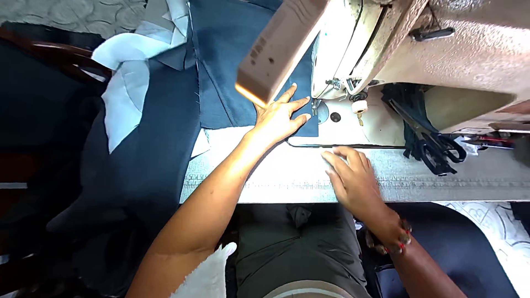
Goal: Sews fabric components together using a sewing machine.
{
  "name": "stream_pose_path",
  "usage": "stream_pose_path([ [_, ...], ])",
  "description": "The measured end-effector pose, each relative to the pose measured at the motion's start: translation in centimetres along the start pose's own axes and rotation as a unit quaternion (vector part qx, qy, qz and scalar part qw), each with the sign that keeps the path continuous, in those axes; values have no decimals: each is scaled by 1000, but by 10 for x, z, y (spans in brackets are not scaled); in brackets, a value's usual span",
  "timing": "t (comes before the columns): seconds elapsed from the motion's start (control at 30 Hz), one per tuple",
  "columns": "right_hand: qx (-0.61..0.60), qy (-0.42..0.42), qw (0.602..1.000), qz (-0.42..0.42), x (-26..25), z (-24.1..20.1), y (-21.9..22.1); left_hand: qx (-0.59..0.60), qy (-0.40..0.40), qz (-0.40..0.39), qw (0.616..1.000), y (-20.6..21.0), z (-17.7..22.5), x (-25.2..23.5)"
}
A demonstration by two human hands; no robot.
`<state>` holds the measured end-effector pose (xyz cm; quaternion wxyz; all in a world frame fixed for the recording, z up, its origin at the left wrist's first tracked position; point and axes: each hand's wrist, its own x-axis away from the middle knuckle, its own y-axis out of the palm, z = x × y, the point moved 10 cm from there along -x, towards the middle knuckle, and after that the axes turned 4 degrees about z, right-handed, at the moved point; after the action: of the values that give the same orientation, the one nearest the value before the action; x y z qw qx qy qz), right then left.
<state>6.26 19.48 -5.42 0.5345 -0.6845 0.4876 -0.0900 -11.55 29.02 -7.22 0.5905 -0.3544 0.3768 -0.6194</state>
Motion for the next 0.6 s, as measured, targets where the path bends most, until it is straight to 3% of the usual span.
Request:
stream_pose_path([
  [0.43, -47, 16, 996, 75, 93, -10, -35, -5, -14, 3, 1000, -13, -14, -47],
  [0.53, -76, 4, 994, 80, 97, -11, -38, -47, 6, 45, 998, -10, -23, -57],
  [0.6, -101, -6, 992, 78, 94, -7, -43, -25, 83, 116, 989, -19, -5, -56],
])
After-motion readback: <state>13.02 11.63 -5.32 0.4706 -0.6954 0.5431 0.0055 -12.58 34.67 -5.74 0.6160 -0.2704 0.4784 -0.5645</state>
